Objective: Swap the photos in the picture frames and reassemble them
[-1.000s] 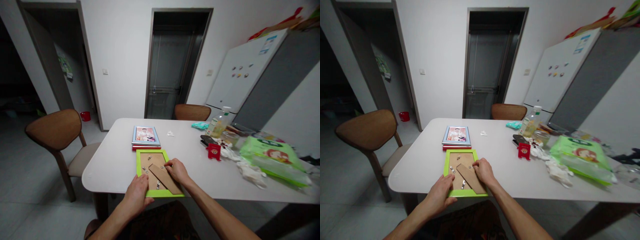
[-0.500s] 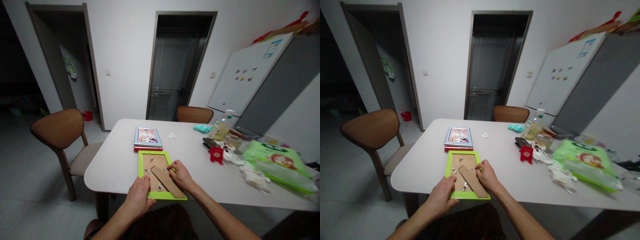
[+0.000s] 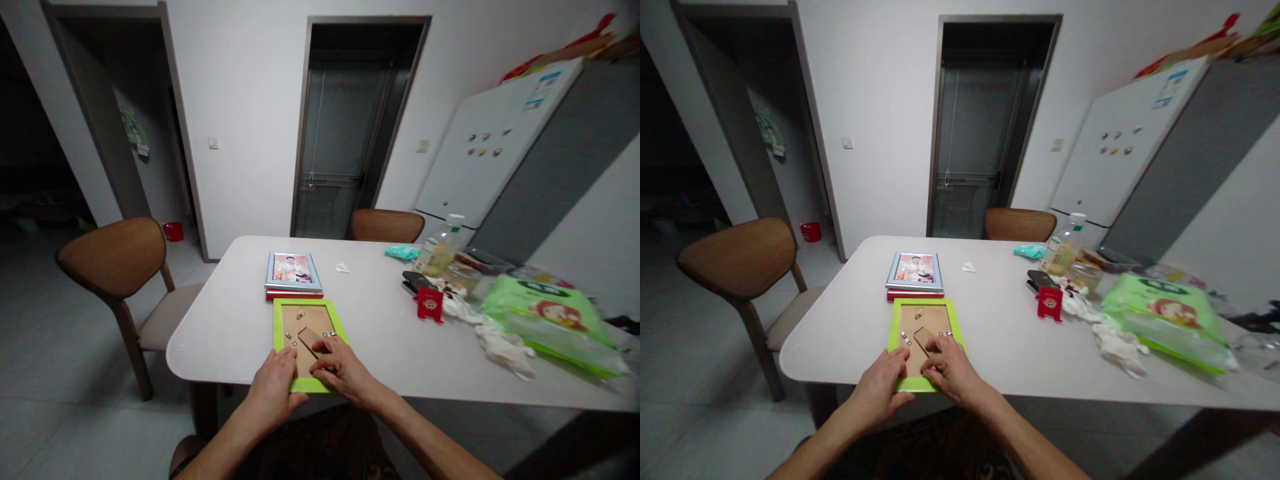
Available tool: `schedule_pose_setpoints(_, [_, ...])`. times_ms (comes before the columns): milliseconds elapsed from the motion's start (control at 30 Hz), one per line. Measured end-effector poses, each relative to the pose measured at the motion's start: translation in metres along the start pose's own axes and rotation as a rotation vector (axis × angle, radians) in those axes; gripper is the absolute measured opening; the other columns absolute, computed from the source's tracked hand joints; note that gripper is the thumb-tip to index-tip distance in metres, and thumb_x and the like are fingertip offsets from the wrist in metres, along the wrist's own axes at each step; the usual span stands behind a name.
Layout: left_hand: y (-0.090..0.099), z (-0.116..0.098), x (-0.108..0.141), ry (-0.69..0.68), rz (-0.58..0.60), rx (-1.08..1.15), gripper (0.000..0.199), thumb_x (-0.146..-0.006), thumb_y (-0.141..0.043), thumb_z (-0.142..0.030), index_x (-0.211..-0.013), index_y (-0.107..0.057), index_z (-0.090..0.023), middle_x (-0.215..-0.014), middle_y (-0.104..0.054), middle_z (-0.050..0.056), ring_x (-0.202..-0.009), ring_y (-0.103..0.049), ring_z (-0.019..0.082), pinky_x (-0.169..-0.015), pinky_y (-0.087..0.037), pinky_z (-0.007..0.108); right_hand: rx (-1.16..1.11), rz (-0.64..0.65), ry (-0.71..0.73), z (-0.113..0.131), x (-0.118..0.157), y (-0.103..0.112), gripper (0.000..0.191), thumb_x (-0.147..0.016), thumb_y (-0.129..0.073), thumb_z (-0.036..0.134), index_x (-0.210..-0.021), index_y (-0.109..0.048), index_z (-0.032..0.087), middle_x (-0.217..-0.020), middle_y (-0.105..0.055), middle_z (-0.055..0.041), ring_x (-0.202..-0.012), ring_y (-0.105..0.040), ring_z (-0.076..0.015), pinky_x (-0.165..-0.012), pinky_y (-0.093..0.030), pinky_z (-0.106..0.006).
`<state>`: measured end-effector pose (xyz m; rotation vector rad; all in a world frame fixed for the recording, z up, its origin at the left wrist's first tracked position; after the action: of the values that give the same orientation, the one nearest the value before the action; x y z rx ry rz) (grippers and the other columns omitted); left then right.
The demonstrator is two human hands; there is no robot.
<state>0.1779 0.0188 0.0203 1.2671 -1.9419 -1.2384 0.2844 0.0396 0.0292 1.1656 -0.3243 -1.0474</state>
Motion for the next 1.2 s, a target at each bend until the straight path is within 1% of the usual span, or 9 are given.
schedule_pose_setpoints(167, [0.001,0.001,0.0,0.018,-0.013,0.009,0.05,-0.06,-0.066,-0.026,-0.104,-0.047,-0.015,-0.125,-0.043,0.013,-0.118,-0.035,0.022,-0.102,-0.021,0.039,-0.037,0.013,0.081,0.007,0.002,0.002,0.019,-0.075,-0.048,0.023,-0.076,-0.066,0.025,-0.095,-0.051,-0.0041,-0.092,-0.044,-0.0164,-0.081,-0.036,-0.032])
schedule_pose_setpoints(333, [0.0,0.004,0.001,0.008,-0.049,0.032,0.04,-0.059,-0.067,-0.026,-0.095,-0.051,-0.017,-0.125,-0.044,0.011,-0.117,-0.036,0.022,-0.102,-0.021,0.04,-0.076,0.037,0.1,0.009,0.004,0.003,0.019,-0.075,-0.047,0.023,-0.071,-0.065,0.023,-0.096,-0.051,-0.0046,-0.092,-0.046,-0.0161,-0.082,-0.036,-0.032])
schedule_pose_setpoints(400, [-0.001,0.005,0.001,0.002,-0.049,0.036,0.037,-0.059,-0.068,-0.026,-0.091,-0.052,-0.017,-0.124,-0.045,0.011,-0.116,-0.037,0.022,-0.102,-0.021,0.039,-0.087,0.028,0.072,0.007,0.001,0.003,0.02,-0.076,-0.046,0.024,-0.078,-0.065,0.023,-0.094,-0.053,-0.0048,-0.09,-0.047,-0.0159,-0.081,-0.036,-0.031])
schedule_pose_setpoints(533, [-0.004,0.007,-0.001,-0.009,-0.049,0.032,0.036,-0.057,-0.07,-0.025,-0.087,-0.053,-0.016,-0.122,-0.046,0.012,-0.115,-0.038,0.022,-0.102,-0.021,0.038,-0.072,-0.068,-0.046,-0.002,-0.021,0.001,0.023,-0.078,-0.045,0.026,-0.09,-0.064,0.02,-0.089,-0.057,-0.006,-0.084,-0.05,-0.0154,-0.077,-0.037,-0.028])
schedule_pose_setpoints(700, [-0.003,0.007,-0.001,-0.042,-0.087,0.055,0.043,-0.055,-0.071,-0.025,-0.092,-0.051,-0.017,-0.118,-0.049,0.009,-0.112,-0.041,0.022,-0.101,-0.023,0.038,0.08,-0.061,-0.051,-0.001,-0.058,-0.017,0.021,-0.077,-0.045,0.022,-0.083,-0.066,0.02,-0.08,-0.059,-0.0049,-0.079,-0.049,-0.0151,-0.071,-0.035,-0.025])
schedule_pose_setpoints(800, [-0.003,0.006,0.0,-0.065,-0.101,0.09,0.048,-0.056,-0.071,-0.024,-0.098,-0.048,-0.018,-0.115,-0.05,0.008,-0.11,-0.042,0.021,-0.101,-0.022,0.039,0.168,-0.028,-0.029,0.001,-0.068,-0.028,0.021,-0.076,-0.047,0.02,-0.067,-0.066,0.018,-0.069,-0.058,-0.0045,-0.075,-0.047,-0.0149,-0.068,-0.032,-0.025])
schedule_pose_setpoints(900, [-0.002,0.007,0.001,-0.073,-0.115,0.119,0.045,-0.056,-0.07,-0.023,-0.095,-0.048,-0.018,-0.115,-0.05,0.007,-0.109,-0.042,0.02,-0.101,-0.021,0.039,0.213,0.002,0.008,0.004,-0.069,-0.032,0.024,-0.076,-0.047,0.019,-0.057,-0.062,0.016,-0.066,-0.055,-0.0043,-0.072,-0.045,-0.0138,-0.065,-0.03,-0.024])
schedule_pose_setpoints(1067, [-0.002,0.007,-0.001,-0.061,-0.104,0.116,0.033,-0.055,-0.07,-0.023,-0.081,-0.049,-0.019,-0.104,-0.054,0.004,-0.101,-0.046,0.02,-0.096,-0.026,0.039,0.236,0.081,0.153,0.019,-0.063,-0.034,0.02,-0.076,-0.049,0.022,-0.061,-0.06,0.015,-0.069,-0.054,-0.0034,-0.071,-0.044,-0.0133,-0.067,-0.029,-0.025])
schedule_pose_setpoints(1200, [-0.001,0.005,-0.001,-0.045,-0.092,0.118,0.037,-0.057,-0.069,-0.024,-0.087,-0.049,-0.019,-0.105,-0.054,0.005,-0.102,-0.046,0.022,-0.096,-0.025,0.042,0.141,0.079,0.15,0.015,-0.063,-0.03,0.022,-0.078,-0.045,0.021,-0.064,-0.061,0.016,-0.072,-0.056,-0.004,-0.073,-0.046,-0.0133,-0.067,-0.031,-0.024])
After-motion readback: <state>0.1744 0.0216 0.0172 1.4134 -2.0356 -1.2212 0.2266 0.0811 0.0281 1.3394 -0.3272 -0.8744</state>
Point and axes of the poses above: each hand's wrist, its own x-axis away from the middle knuckle, its own y-axis out of the back of the hand, z = x × y, the point moved 8 cm from there along -x, towards the middle knuckle
